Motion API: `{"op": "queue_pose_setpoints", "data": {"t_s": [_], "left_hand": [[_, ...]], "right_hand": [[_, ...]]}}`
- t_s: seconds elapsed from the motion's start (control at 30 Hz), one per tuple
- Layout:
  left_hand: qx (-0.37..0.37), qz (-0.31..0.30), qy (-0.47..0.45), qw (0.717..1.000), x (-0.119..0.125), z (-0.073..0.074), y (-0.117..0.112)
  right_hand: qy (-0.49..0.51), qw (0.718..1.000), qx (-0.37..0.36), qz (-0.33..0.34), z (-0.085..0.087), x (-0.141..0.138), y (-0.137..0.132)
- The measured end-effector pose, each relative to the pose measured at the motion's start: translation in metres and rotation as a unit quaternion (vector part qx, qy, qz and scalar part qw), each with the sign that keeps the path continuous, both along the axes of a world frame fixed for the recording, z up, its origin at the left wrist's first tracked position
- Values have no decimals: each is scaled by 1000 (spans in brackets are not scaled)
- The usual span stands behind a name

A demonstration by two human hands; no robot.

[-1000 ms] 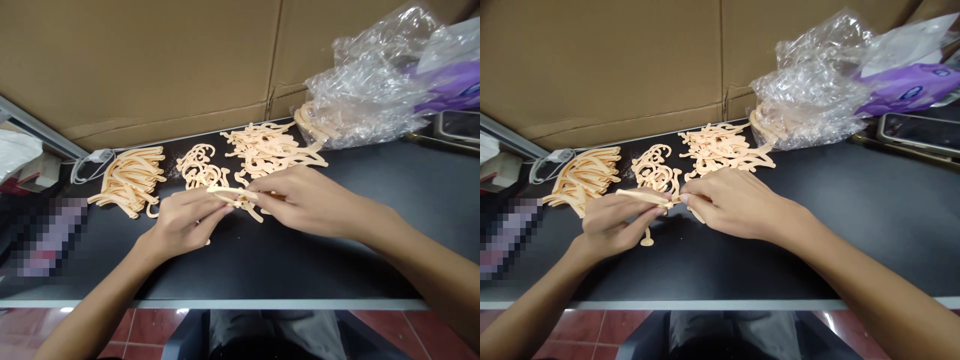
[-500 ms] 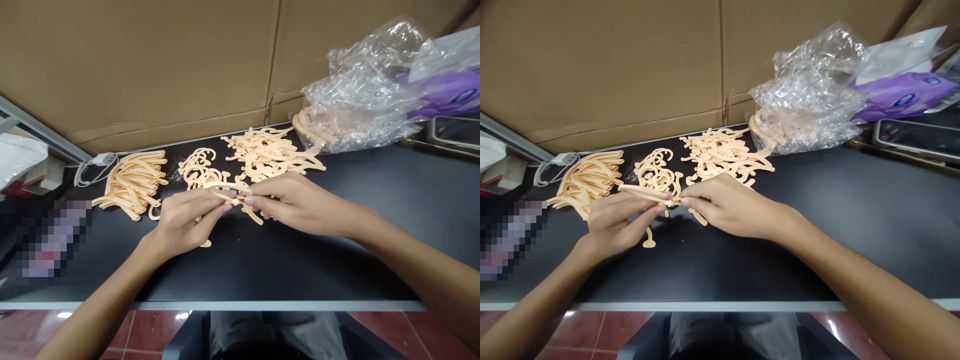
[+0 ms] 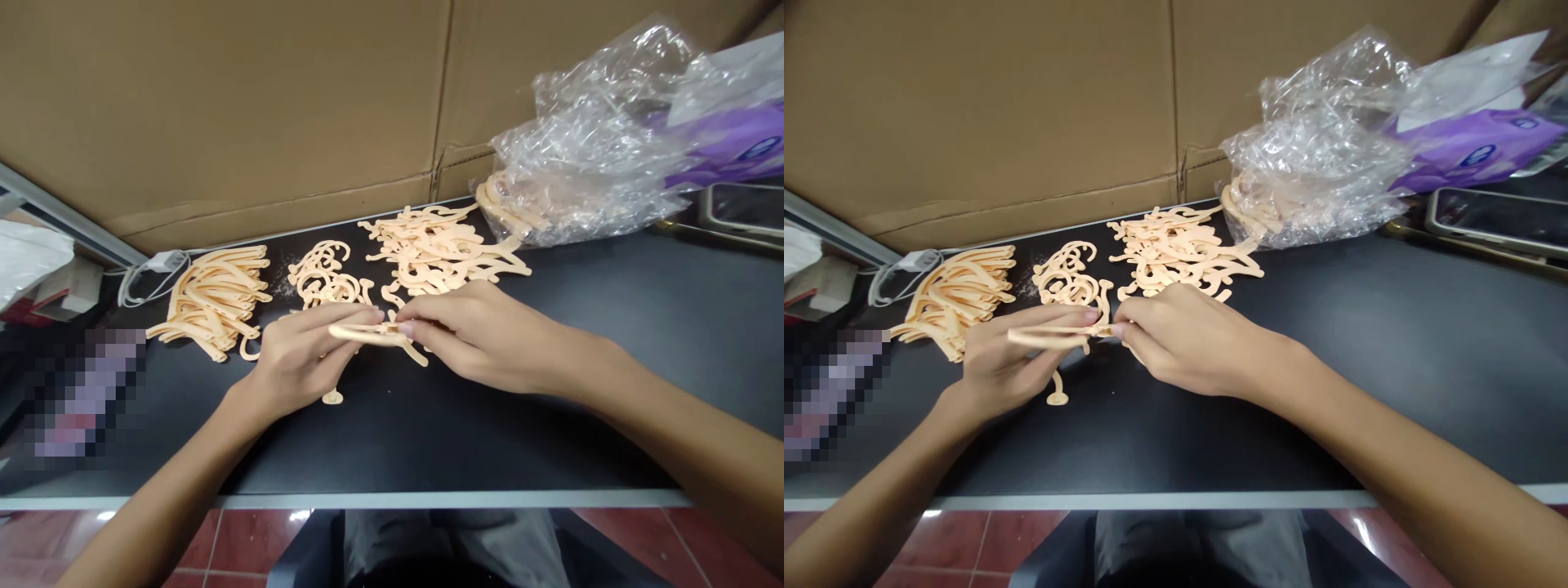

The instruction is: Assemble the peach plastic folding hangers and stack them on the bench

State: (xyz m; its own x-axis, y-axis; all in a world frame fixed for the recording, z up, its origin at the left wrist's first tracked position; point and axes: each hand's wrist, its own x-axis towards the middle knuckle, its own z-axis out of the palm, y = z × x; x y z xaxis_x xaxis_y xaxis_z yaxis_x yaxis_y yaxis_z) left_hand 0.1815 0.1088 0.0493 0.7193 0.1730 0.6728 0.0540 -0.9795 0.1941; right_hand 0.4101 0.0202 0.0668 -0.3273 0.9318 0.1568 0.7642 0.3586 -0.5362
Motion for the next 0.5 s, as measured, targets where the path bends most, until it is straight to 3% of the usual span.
{"op": "queue_pose_setpoints", "data": {"t_s": [0.3,0.5], "left_hand": [[12,23,14,1000,4,8,-7],[5,79,-2,997,4,8,-11]], "right_hand": [[41,998,48,13,-1,0,1],[74,995,63,25,2,0,1]]}}
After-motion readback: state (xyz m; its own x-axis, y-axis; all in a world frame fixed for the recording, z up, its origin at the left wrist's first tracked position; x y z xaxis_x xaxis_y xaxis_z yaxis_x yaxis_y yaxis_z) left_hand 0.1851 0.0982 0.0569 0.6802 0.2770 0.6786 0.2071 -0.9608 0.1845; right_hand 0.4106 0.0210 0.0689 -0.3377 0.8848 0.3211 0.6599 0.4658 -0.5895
